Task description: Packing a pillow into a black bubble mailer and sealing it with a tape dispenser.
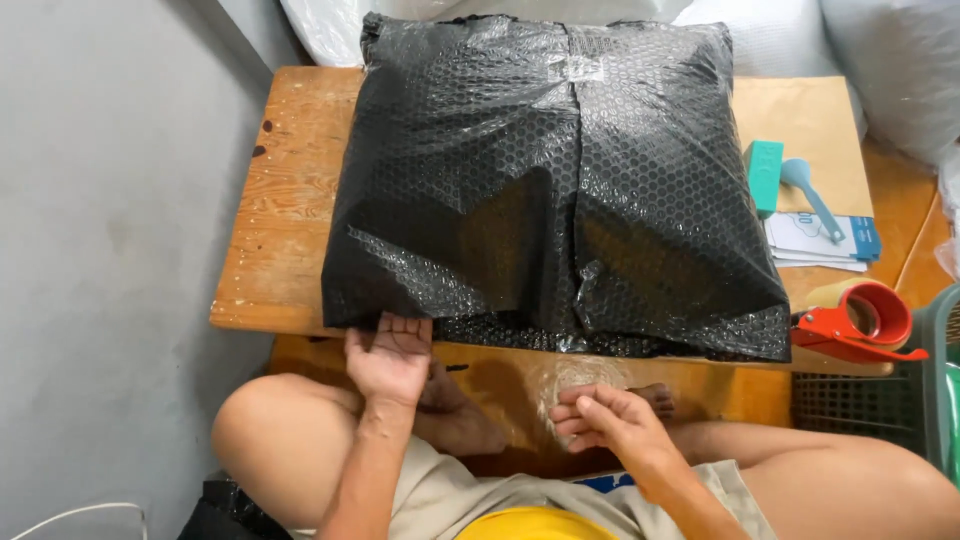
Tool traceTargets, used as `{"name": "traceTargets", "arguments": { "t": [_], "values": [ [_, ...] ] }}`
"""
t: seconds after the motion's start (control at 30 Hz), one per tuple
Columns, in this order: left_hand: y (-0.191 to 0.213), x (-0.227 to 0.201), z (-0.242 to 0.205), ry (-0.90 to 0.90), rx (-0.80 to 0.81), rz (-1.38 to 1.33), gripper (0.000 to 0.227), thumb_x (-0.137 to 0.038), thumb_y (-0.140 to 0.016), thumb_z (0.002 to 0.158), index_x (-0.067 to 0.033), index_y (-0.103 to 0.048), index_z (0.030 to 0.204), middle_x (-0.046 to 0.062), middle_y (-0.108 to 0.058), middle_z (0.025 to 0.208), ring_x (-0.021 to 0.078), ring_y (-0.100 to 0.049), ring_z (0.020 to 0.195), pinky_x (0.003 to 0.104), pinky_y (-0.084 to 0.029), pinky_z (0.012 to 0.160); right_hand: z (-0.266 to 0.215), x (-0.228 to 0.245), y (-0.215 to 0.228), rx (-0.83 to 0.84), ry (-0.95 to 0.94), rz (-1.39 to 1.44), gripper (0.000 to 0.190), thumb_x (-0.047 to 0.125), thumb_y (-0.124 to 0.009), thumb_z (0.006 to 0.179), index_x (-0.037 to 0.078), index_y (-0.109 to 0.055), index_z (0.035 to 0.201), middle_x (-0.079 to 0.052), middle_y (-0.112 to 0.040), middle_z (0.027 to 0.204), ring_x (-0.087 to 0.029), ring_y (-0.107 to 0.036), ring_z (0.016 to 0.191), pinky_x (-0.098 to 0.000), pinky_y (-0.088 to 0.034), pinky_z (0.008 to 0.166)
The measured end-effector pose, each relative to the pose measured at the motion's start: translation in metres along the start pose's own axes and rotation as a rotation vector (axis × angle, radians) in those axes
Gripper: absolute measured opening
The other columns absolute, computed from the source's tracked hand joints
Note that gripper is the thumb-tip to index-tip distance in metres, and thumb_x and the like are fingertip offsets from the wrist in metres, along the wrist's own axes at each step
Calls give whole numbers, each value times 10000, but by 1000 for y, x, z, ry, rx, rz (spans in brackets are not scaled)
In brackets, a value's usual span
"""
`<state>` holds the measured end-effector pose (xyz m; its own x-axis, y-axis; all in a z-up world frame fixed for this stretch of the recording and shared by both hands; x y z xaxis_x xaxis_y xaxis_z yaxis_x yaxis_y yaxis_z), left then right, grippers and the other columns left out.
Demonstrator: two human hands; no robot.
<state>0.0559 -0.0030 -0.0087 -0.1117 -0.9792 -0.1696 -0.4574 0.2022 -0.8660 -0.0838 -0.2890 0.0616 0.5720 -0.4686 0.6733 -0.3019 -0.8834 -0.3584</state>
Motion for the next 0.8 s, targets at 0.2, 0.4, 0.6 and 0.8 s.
{"name": "traceTargets", "arguments": {
  "t": [0.2, 0.4, 0.6, 0.8],
  "values": [
    [5, -27, 9, -209, -157, 271, 517, -328, -852, 748, -39, -572, 1073, 74, -630, 1024, 228, -660, 978, 389, -546, 946, -44, 159, -48, -39, 1188, -1005, 285, 139, -656, 954, 57, -714, 1220, -100, -705, 1120, -223, -588, 915, -340, -467, 784],
    [21, -57, 2, -475, -406, 456, 405, 11, -927, 716, -36, -585, 928, 84, -655, 876, 290, -733, 849, 496, -619, 885, 37, 213, -62, -271, 1554, -1428, 550, 460, -633, 1041, 152, -590, 1495, -198, -299, 1659, -454, -227, 1525, -648, -99, 1196],
    [-36, -62, -63, -913, -423, 1007, 510, -191, -916, 802, -78, -501, 1077, -20, -479, 885, 84, -555, 791, 202, -520, 704, 71, 194, -74, -255, 1426, -1592, 771, 613, -558, 979, 197, -425, 1614, -222, -260, 1690, -492, -210, 1529, -773, 8, 1119],
    [-176, 46, -80, -944, 465, 1427, 239, -138, -830, 875, -111, -740, 1095, 46, -706, 928, 149, -699, 788, 274, -584, 720, 30, 167, -74, -226, 1563, -1392, 693, 504, -644, 983, 57, -518, 1497, -255, -381, 1597, -451, -369, 1464, -639, -129, 1188]
  ]
}}
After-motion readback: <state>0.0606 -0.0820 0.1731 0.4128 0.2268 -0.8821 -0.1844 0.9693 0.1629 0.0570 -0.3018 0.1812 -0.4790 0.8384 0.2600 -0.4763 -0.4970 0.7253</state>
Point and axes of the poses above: each hand's wrist, its own z-axis towards the middle knuckle, its own y-axis out of the back of the hand, x = y × z, the point moved 8 cm from there along z, towards the middle knuckle
